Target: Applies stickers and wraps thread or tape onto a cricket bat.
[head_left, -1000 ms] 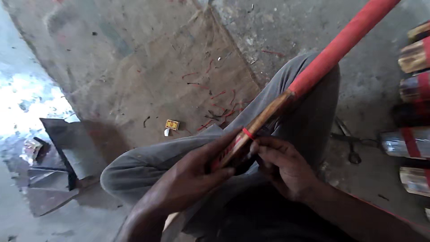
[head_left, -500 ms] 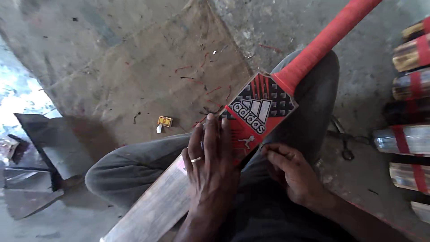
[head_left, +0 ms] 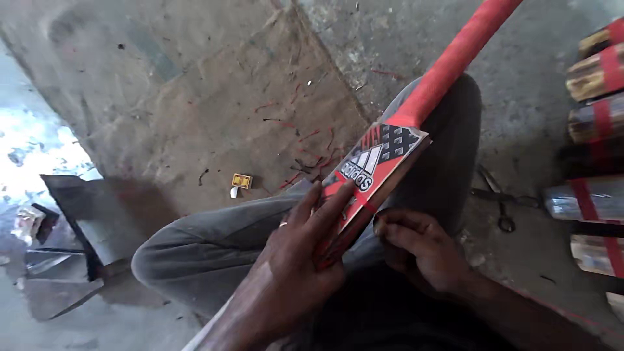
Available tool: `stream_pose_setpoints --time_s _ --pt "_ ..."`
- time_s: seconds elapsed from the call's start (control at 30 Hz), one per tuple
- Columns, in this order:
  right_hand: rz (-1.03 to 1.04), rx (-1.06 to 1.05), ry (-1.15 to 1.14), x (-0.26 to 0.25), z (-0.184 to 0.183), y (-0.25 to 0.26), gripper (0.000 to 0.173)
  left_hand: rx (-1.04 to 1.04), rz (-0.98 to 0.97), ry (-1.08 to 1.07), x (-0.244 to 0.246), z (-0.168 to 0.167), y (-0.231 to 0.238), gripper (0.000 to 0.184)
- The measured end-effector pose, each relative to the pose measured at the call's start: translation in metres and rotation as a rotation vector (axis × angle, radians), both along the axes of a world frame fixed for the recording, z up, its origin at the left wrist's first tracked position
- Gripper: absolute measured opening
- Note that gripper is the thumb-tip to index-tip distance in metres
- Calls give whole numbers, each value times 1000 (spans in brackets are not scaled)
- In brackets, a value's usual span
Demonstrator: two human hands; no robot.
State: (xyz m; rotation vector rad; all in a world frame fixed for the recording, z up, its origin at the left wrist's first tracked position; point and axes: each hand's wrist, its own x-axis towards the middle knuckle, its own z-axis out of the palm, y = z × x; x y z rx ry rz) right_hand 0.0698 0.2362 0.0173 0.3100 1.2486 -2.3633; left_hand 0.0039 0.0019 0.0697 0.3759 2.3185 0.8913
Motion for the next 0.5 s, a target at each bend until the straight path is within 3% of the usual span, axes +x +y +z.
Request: stream_pose_setpoints --time_s 0.17,0.27,0.33,0.4,0.43,0.5 --pt "19 -75 36 -8 13 -5 17 339 22 -572 -17 5 -20 97" --pt "7 -44 -7 -16 14 -11 19 443 11 -634 -30 -9 -28 88" --pt "1 6 -55 -25 18 -17 21 377 51 -382 -31 -3 -30 74" --pt "2 55 -76 -39 26 -25 24 47 83 190 -12 10 -22 59" --pt "3 75 -77 -45 30 -29 25 -129 110 455 4 9 -11 57" --pt "8 101 -75 -54 35 -36 27 -418 113 738 41 -8 15 68"
